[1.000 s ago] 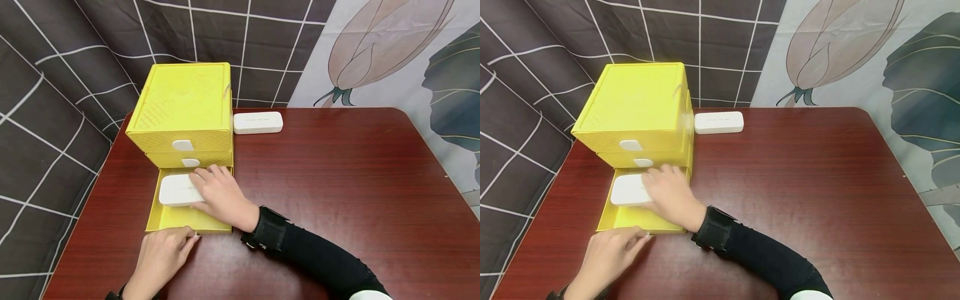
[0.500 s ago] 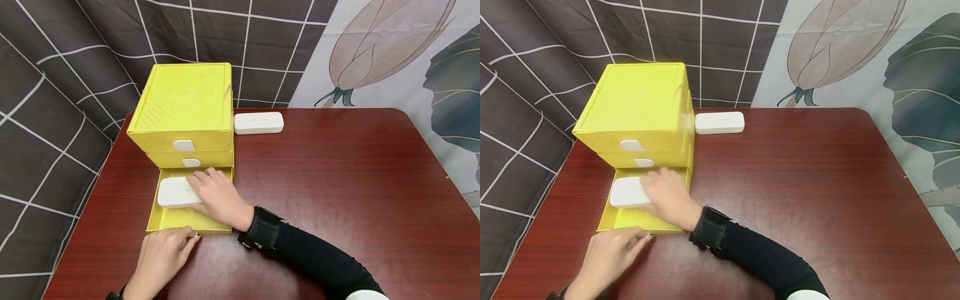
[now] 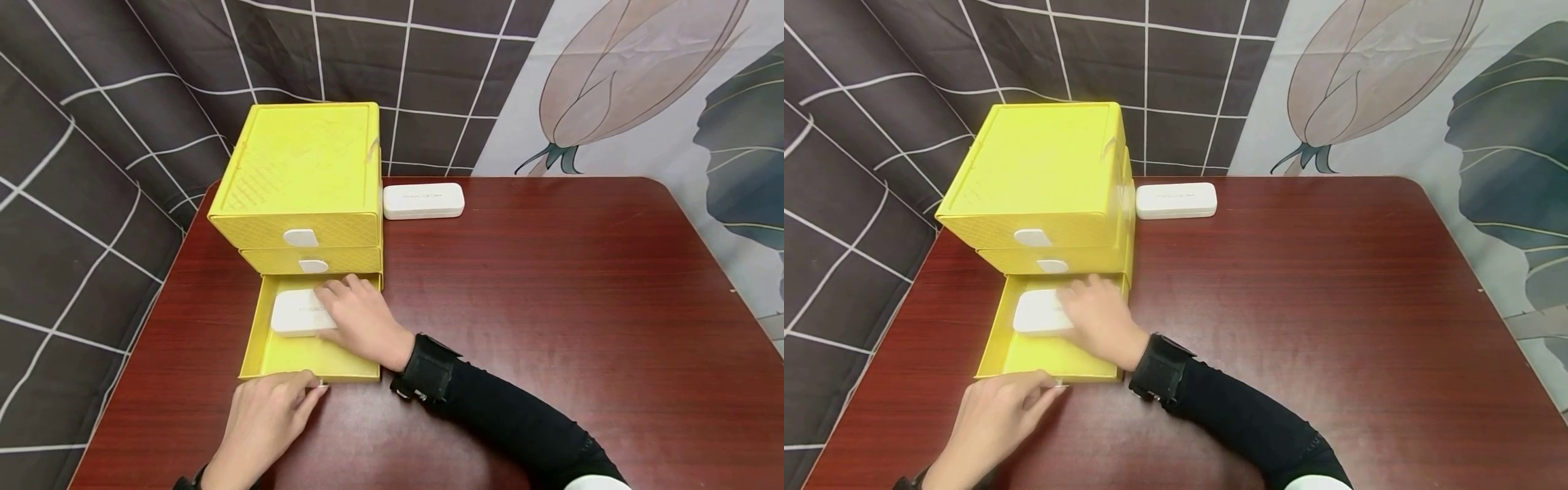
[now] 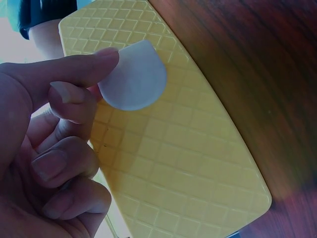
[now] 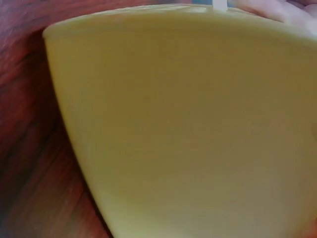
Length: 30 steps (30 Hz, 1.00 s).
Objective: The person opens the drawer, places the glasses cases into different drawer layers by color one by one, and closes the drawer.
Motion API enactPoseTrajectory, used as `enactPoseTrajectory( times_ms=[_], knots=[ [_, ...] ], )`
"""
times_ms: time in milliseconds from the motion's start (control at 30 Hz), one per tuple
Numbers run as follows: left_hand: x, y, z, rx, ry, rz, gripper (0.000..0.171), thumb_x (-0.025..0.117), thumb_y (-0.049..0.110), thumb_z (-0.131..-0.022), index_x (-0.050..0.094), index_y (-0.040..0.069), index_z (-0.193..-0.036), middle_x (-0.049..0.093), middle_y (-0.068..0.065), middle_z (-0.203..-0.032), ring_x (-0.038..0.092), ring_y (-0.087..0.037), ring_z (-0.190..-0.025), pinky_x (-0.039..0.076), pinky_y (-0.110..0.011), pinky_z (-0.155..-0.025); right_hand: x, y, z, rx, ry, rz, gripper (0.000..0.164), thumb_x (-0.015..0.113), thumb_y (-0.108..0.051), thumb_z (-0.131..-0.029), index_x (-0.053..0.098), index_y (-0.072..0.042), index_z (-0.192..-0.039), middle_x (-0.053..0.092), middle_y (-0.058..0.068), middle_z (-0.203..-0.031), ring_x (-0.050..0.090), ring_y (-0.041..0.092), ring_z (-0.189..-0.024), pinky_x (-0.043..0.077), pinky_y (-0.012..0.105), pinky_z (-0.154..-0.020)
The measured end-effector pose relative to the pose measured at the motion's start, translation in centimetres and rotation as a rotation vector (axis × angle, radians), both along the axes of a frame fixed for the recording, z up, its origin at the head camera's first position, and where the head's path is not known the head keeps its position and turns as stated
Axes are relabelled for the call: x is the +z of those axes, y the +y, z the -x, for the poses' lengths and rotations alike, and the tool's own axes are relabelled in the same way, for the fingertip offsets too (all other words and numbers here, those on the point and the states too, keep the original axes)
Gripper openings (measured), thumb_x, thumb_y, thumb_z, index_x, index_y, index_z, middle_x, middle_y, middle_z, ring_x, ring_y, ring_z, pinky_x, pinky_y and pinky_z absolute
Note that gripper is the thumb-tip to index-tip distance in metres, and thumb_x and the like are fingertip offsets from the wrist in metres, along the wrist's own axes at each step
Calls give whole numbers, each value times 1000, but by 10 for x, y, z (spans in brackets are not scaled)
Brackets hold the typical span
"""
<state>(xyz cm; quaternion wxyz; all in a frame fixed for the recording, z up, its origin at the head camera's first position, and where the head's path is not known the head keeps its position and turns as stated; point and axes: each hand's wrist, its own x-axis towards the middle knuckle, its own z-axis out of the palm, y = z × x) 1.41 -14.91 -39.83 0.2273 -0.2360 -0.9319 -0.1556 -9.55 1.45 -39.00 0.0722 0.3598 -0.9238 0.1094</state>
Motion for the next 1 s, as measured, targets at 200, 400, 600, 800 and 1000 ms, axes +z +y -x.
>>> enactPoseTrajectory(
  times_ms=[200,400,600,800,1000],
  knots=[
    [0,1,0,4,-5,1,18,77,24,-68,59,29,-68,53,20,-61,49,-2,-51,33,-21,-41,-4,0,3,-11,-24,-8,67,69,-48,-76,54,-10,-129,58,6,-122,50,22,-104,40,35,-90],
    [1,1,0,12,-13,8,19,78,25,-67,59,29,-67,53,20,-61,49,-2,-51,32,-20,-41,-6,-2,3,-12,-29,-25,66,69,-48,-76,54,-10,-129,57,6,-122,50,22,-105,40,36,-91],
    [1,1,0,10,-16,8,20,78,24,-67,59,29,-67,53,20,-60,48,-1,-50,32,-20,-40,-3,-1,-2,-5,-15,-52,62,68,-46,-78,53,-11,-128,52,8,-129,49,24,-113,39,40,-95],
    [0,1,0,8,-7,1,19,77,24,-68,59,29,-67,50,21,-59,45,1,-50,31,-19,-40,3,4,-13,72,77,-46,41,59,-32,-87,58,-14,-124,54,2,-131,49,21,-119,38,39,-97],
    [-1,0,0,8,-5,-4,19,76,24,-68,58,29,-67,46,22,-58,39,4,-50,29,-18,-41,3,4,-23,112,160,-43,25,51,-15,-89,67,-20,-107,60,-5,-119,53,15,-104,44,29,-78]
  ],
)
